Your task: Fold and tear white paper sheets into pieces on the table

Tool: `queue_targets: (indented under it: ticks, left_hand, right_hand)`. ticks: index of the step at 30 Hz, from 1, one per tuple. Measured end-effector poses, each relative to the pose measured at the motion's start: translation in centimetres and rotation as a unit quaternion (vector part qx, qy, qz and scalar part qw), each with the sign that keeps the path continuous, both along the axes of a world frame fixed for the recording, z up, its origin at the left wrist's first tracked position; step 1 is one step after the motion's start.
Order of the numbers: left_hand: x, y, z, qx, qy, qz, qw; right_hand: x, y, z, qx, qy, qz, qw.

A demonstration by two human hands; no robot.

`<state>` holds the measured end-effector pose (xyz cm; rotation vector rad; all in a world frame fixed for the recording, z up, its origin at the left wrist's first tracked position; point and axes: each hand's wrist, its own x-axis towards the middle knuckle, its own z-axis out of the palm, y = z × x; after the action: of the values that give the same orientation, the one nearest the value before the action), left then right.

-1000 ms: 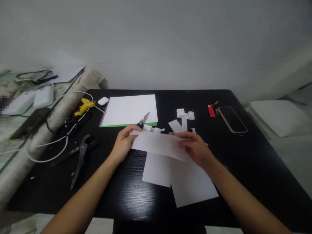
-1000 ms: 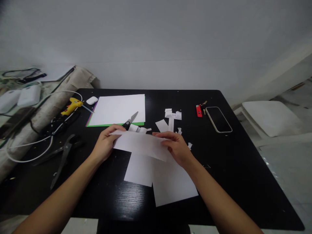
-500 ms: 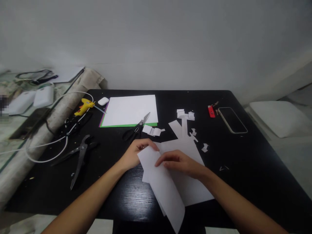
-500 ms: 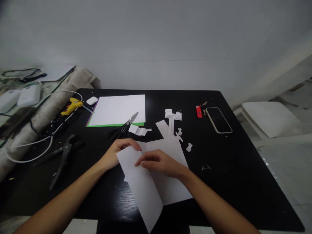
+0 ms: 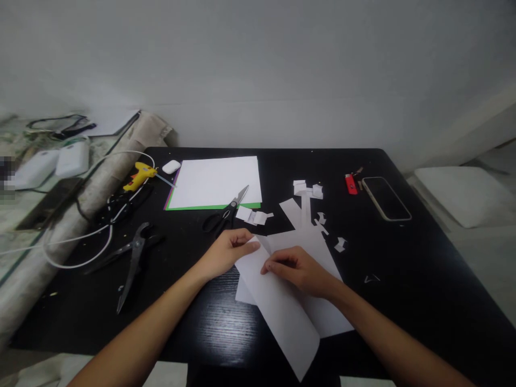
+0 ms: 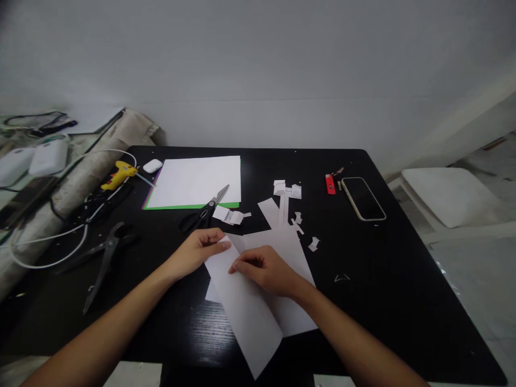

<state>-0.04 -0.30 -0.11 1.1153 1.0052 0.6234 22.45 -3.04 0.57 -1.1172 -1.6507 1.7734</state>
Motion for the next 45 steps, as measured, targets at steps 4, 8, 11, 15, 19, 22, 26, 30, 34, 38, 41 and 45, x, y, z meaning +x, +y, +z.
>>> queue_targets:
  ticks: [4, 8, 11, 15, 19, 22, 26, 30, 34, 38, 41, 45]
  left_hand:
    - [-1.2, 0.9, 0.6, 0.020, 0.001, 0.081, 0.996]
    - [-2.9, 2.2, 0.9, 0.035, 0.003, 0.245, 0.969]
    - [-3.4, 2.8, 0.8, 0.027, -0.029, 0.326, 0.944]
    - [-3.1, 2.8, 0.6, 0.017, -0.033, 0.330, 0.943]
    - [-2.3, 2.1, 0.7, 0.014, -0.026, 0.242, 0.970]
    - [-1.1, 1.0, 0.6, 0.003, -0.022, 0.152, 0.988]
    - [0.6, -0.5, 0.2, 0.008, -0.014, 0.069, 0.997]
    - [1.3, -1.0, -0.1, 0.037, -0.001, 0.060, 0.997]
    - [1.2, -1.0, 0.0, 0.085, 0.045, 0.020, 0.995]
    - [1.0, -0.9, 0.1, 0.099, 0.057, 0.022, 0.993]
    - [0.3, -0.4, 0.5, 0.068, 0.038, 0.078, 0.994]
    - [-1.8, 1.2, 1.3, 0.058, 0.029, 0.246, 0.967]
  right_hand:
    - [0.1, 0.1, 0.2, -0.011, 0.001, -0.017, 1.000]
    - [0.4, 0.3, 0.3, -0.017, 0.016, -0.039, 0.999]
    - [0.7, 0.5, 0.1, -0.011, 0.030, -0.039, 0.999]
    - [1.0, 0.5, 0.0, -0.026, 0.049, 0.005, 0.998]
    - [0.7, 0.3, 0.3, -0.065, 0.100, -0.026, 0.993]
    - [0.1, 0.1, 0.4, -0.090, 0.097, -0.071, 0.989]
    - [-0.5, 0.2, -0.1, -0.049, 0.040, -0.108, 0.992]
    - [-0.7, 0.2, -0.6, -0.035, 0.017, -0.112, 0.993]
    - [-0.8, 0.1, -0.7, -0.032, 0.004, -0.116, 0.993]
    - [-1.0, 0.0, -0.6, -0.037, -0.012, -0.111, 0.993]
    - [-0.9, 0.1, -0.5, -0.043, -0.004, -0.113, 0.993]
    - [-0.6, 0.3, -0.4, -0.033, 0.002, -0.118, 0.992]
